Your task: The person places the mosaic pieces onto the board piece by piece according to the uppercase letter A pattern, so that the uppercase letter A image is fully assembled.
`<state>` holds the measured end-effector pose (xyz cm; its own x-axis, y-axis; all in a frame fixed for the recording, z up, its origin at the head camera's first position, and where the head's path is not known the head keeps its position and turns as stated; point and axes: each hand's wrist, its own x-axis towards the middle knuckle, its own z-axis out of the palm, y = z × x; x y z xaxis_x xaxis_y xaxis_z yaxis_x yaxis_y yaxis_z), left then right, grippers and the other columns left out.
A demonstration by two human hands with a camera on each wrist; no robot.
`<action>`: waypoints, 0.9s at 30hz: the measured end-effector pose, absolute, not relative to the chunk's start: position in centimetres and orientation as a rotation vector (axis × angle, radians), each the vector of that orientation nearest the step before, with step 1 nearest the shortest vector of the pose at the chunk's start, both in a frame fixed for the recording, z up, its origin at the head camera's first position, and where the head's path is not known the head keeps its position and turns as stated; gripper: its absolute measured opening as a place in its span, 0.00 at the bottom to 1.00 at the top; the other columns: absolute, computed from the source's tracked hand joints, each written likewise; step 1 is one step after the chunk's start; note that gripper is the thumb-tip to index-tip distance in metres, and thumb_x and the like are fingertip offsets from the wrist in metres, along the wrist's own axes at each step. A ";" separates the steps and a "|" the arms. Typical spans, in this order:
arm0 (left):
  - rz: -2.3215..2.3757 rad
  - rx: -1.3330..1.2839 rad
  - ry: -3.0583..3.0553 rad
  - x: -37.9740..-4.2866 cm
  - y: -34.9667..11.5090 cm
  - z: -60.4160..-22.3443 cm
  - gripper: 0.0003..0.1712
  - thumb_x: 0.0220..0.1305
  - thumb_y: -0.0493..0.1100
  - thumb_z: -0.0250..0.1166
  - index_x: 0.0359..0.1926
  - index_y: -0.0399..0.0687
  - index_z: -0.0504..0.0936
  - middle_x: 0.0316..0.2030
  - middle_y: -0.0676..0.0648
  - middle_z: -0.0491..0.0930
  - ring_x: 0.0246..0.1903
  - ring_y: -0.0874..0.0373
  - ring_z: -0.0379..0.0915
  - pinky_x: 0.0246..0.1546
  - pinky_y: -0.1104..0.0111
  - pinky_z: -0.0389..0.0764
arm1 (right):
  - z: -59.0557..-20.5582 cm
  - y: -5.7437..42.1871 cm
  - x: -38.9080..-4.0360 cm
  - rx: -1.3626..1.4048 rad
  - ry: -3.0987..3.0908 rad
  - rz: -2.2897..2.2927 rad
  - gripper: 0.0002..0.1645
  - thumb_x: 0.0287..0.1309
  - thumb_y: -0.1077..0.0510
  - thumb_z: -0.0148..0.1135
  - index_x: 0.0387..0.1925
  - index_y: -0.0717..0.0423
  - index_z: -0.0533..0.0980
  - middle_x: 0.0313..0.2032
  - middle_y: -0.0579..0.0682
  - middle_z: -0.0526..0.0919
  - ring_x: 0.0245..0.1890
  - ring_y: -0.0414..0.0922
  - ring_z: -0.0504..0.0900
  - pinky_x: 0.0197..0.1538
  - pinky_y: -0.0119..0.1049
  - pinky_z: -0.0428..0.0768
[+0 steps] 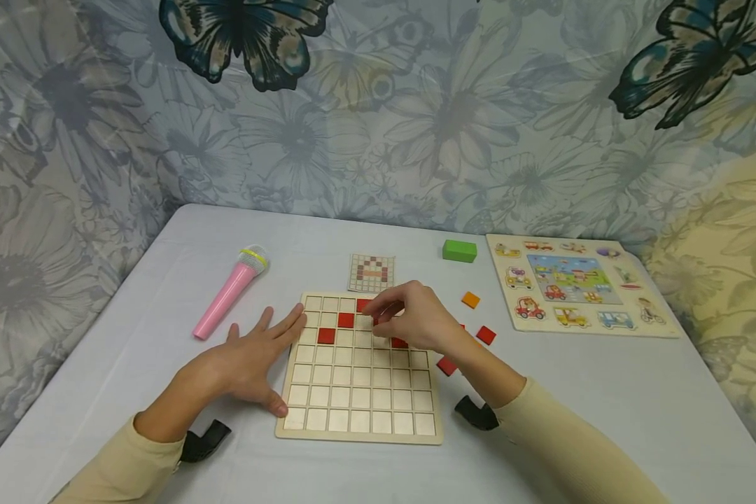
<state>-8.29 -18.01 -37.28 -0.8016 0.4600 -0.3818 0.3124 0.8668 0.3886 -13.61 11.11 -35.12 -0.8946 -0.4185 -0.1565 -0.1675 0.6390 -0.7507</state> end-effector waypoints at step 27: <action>0.435 0.555 2.569 -8.2 -17.9 -37.4 0.83 0.34 0.60 0.88 0.85 0.51 0.45 0.85 0.50 0.36 0.81 0.28 0.34 0.64 0.18 0.44 | -35.6 20.6 -12.9 -0.197 2.689 -1.088 0.16 0.58 0.65 0.72 0.49 0.57 0.87 0.39 0.55 0.88 0.41 0.48 0.84 0.37 0.38 0.83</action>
